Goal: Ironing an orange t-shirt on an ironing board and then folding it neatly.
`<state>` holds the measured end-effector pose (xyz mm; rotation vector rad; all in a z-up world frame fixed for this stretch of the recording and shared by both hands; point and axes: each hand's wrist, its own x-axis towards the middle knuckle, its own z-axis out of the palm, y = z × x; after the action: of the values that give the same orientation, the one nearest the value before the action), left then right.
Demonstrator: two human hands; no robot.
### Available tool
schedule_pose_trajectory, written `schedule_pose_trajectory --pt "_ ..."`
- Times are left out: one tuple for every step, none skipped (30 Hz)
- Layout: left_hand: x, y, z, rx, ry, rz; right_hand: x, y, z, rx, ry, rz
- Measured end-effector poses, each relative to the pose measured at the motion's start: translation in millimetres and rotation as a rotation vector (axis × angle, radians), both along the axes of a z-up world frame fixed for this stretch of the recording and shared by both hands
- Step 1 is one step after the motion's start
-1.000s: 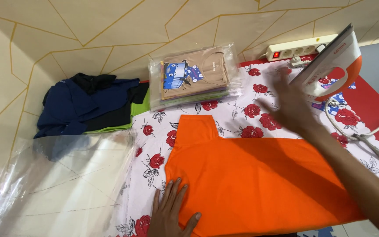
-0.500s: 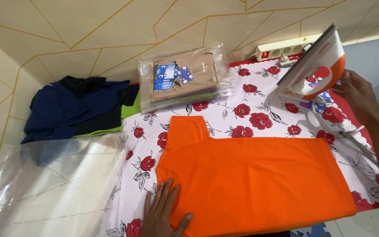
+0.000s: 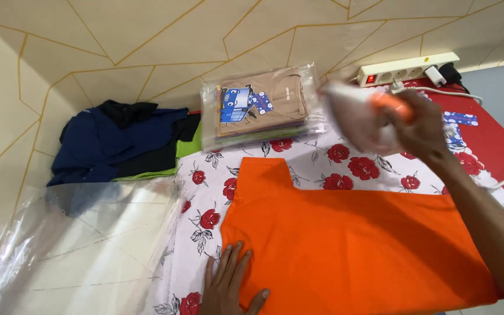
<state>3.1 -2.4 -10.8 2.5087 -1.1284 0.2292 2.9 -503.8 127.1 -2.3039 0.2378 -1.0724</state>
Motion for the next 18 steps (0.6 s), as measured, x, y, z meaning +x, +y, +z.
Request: schedule_pose_trajectory --pt "0.0 0.4 1.1 0.021 0.039 -0.002 5.9 17.7 11.9 -0.175 0.138 0.047" --pt "-1.6 -0.1 4.1 0.023 0.045 -0.001 15.6 40.6 16.7 -0.173 0.145 0.049" --pt "-3.5 -0.2 7.1 0.009 0.056 -0.002 24.9 63.9 21.6 -0.341 0.243 0.076" --pt "-4.1 -1.1 10.3 -0.006 0.064 -0.002 35.4 86.7 27.4 -0.512 0.338 0.103" --pt "-6.2 -1.4 11.9 -0.006 0.067 0.001 43.0 105.1 29.1 -0.511 0.341 0.107" --pt "-7.5 -1.6 13.9 -0.026 0.054 0.000 51.4 123.9 31.9 -0.521 0.381 0.219" --pt "-8.7 -1.5 16.3 -0.046 0.041 0.000 59.6 142.9 34.9 -0.529 0.420 0.332" --pt "-9.6 -2.1 17.6 -0.047 0.039 0.005 66.5 153.3 32.9 -0.532 0.417 0.337" --pt "-10.3 -2.6 18.9 -0.049 0.077 0.007 73.4 163.8 30.8 -0.623 0.398 0.394" --pt "-10.0 -2.3 20.2 -0.050 0.113 0.010 81.3 175.0 28.4 -0.713 0.375 0.450" --pt "-10.2 -1.5 19.1 -0.050 0.109 0.016 87.7 177.4 23.5 -0.715 0.369 0.455" --pt "-9.3 -1.2 18.4 -0.047 0.104 -0.001 94.3 179.2 19.1 -0.724 0.441 0.460" --pt "-7.7 -1.1 17.8 -0.044 0.099 -0.018 101.5 180.6 14.7 -0.732 0.513 0.464" --pt "-6.8 -0.7 16.7 -0.046 0.099 -0.017 105.1 180.3 15.3 -0.735 0.513 0.464" --pt "-5.5 -0.4 15.2 -0.065 0.072 -0.018 109.1 179.8 15.7 -0.670 0.590 0.449" --pt "-7.8 -2.0 12.4 -0.089 0.053 -0.018 110.6 178.1 15.2 -0.607 0.673 0.434" --pt "-4.8 -2.2 15.6 -0.095 0.060 -0.017 116.8 177.4 15.3 -0.612 0.681 0.435" --pt "-6.9 -1.8 17.2 -0.102 0.035 -0.018 120.2 177.5 12.0 -0.610 0.656 0.384"
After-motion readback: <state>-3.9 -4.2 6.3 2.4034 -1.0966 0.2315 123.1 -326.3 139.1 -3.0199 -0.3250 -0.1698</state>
